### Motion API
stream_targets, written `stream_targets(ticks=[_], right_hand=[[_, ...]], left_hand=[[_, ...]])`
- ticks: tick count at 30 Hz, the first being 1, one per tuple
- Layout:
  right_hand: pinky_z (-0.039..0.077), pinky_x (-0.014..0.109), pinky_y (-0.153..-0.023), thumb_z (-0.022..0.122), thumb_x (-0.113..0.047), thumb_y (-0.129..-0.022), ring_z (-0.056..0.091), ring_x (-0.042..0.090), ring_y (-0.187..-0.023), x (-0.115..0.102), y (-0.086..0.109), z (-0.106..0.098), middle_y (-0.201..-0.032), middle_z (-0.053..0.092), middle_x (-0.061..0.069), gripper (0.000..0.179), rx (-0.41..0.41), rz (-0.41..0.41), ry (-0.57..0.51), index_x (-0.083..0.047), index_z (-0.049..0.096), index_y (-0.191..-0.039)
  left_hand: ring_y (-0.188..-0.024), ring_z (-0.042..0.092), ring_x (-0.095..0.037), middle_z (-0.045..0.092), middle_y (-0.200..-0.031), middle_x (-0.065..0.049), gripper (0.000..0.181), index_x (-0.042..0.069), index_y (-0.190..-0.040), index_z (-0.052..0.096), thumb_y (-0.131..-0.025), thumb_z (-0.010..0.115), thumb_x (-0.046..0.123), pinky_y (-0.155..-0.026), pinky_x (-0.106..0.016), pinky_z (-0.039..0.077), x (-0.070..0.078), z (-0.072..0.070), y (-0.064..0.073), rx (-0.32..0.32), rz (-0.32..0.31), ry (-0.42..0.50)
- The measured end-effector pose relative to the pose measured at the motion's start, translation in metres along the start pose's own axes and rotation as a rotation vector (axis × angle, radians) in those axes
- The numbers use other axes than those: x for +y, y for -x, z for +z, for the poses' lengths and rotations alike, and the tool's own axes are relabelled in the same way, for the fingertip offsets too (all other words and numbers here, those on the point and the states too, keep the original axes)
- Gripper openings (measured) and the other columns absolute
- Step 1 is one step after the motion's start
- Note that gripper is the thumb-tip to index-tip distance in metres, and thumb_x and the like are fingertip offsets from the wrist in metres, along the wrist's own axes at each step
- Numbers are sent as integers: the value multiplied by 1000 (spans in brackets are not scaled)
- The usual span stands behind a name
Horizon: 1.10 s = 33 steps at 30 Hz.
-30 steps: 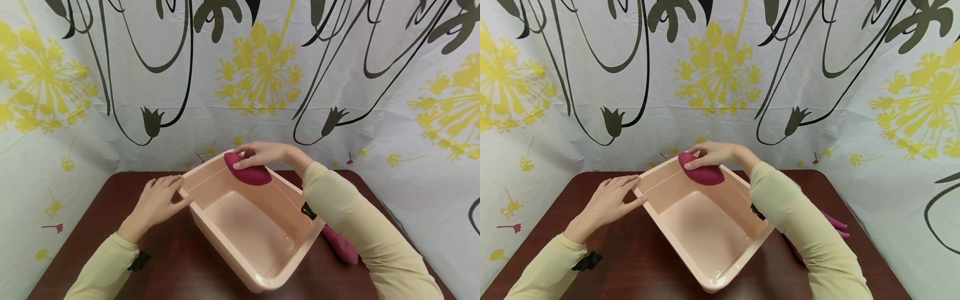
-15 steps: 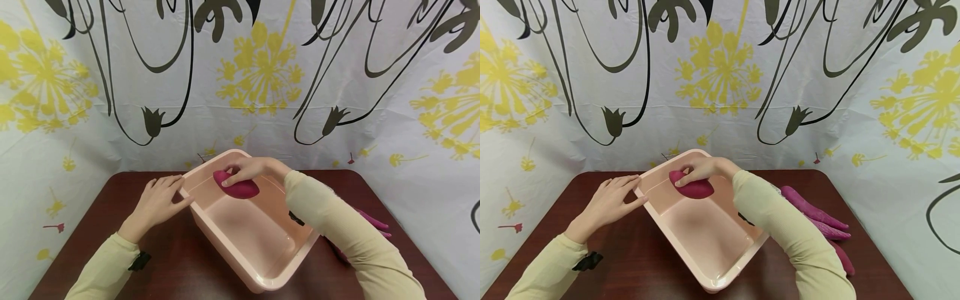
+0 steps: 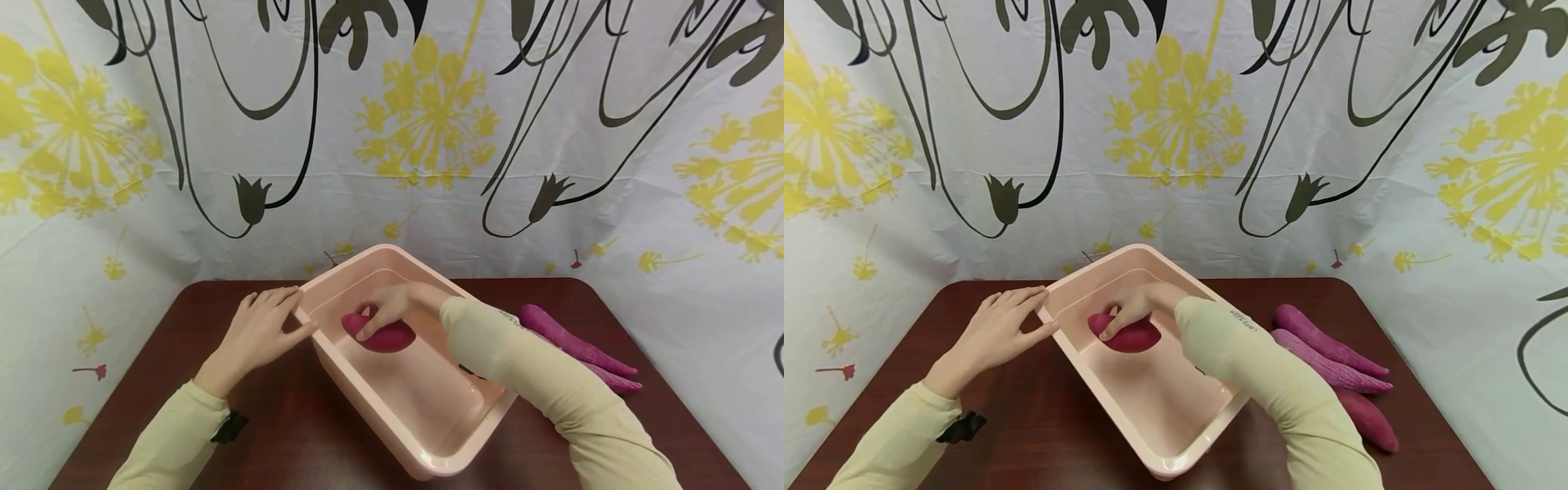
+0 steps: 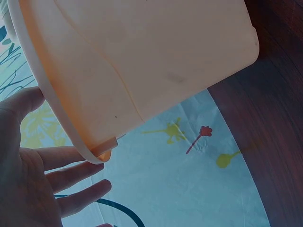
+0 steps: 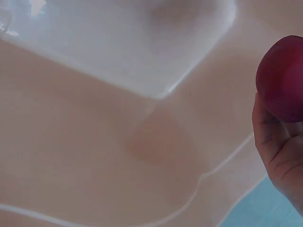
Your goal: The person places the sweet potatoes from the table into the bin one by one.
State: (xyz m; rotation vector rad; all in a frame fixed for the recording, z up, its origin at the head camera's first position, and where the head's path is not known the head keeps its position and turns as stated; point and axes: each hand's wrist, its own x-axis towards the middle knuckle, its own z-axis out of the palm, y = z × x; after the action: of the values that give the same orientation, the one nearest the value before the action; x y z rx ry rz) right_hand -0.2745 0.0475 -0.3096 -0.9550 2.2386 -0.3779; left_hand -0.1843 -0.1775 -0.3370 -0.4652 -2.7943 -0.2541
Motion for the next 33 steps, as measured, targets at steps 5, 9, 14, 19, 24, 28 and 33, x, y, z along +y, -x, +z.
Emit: stream_targets(ticks=[5, 9, 14, 19, 24, 28, 33], right_hand=[[44, 20, -70, 65, -37, -77, 55, 8, -80, -1, -6, 13, -90, 57, -2, 42, -38, 19, 60, -17, 54, -112], [44, 20, -68, 67, -36, -75, 55, 7, -81, -1, -12, 23, -89, 55, -3, 40, -51, 18, 87, -18, 55, -109], [43, 19, -70, 69, -35, -74, 51, 7, -83, 0, -17, 34, -90, 54, -5, 41, -63, 21, 119, -16, 57, -108], [43, 19, -68, 70, -25, -74, 53, 9, -78, 0, -20, 43, -86, 54, -2, 38, -117, 48, 77, -12, 57, -107], [46, 21, -61, 71, -22, -73, 56, 8, -71, -1, -22, 49, -82, 56, -3, 32, -152, 100, 91, -12, 58, -101], [48, 26, -59, 72, -21, -72, 55, 8, -70, -2, -22, 54, -83, 53, -5, 27, -192, 150, 96, -16, 58, -94], [49, 29, -59, 73, -20, -70, 53, 8, -73, -3, -22, 59, -84, 51, -6, 23, -236, 194, 94, -18, 57, -86]], left_hand=[[-110, 42, -32, 49, -122, -14, 66, 4, -122, 52, -79, 53, 54, -90, -56, 25, 0, 1, 0, -1, 0, 2], [-110, 42, -32, 49, -122, -14, 66, 3, -122, 52, -79, 53, 53, -90, -55, 25, 0, 1, 0, 1, 0, 1], [-109, 43, -31, 49, -121, -14, 66, 3, -122, 53, -79, 53, 53, -90, -55, 25, 0, 1, 0, 9, 7, -3], [-109, 43, -31, 49, -121, -14, 65, 3, -122, 53, -79, 54, 53, -89, -55, 26, 0, 0, 0, 12, 11, -5], [-108, 44, -31, 50, -121, -13, 65, 3, -121, 53, -79, 54, 52, -89, -55, 26, 0, 0, 1, 23, 18, -3], [-108, 44, -31, 50, -121, -13, 65, 3, -121, 53, -79, 53, 53, -89, -55, 26, 0, -1, 1, 26, 20, -5], [-109, 43, -31, 50, -121, -13, 66, 3, -121, 53, -79, 53, 53, -89, -55, 26, -1, -1, 1, 25, 21, -7]])
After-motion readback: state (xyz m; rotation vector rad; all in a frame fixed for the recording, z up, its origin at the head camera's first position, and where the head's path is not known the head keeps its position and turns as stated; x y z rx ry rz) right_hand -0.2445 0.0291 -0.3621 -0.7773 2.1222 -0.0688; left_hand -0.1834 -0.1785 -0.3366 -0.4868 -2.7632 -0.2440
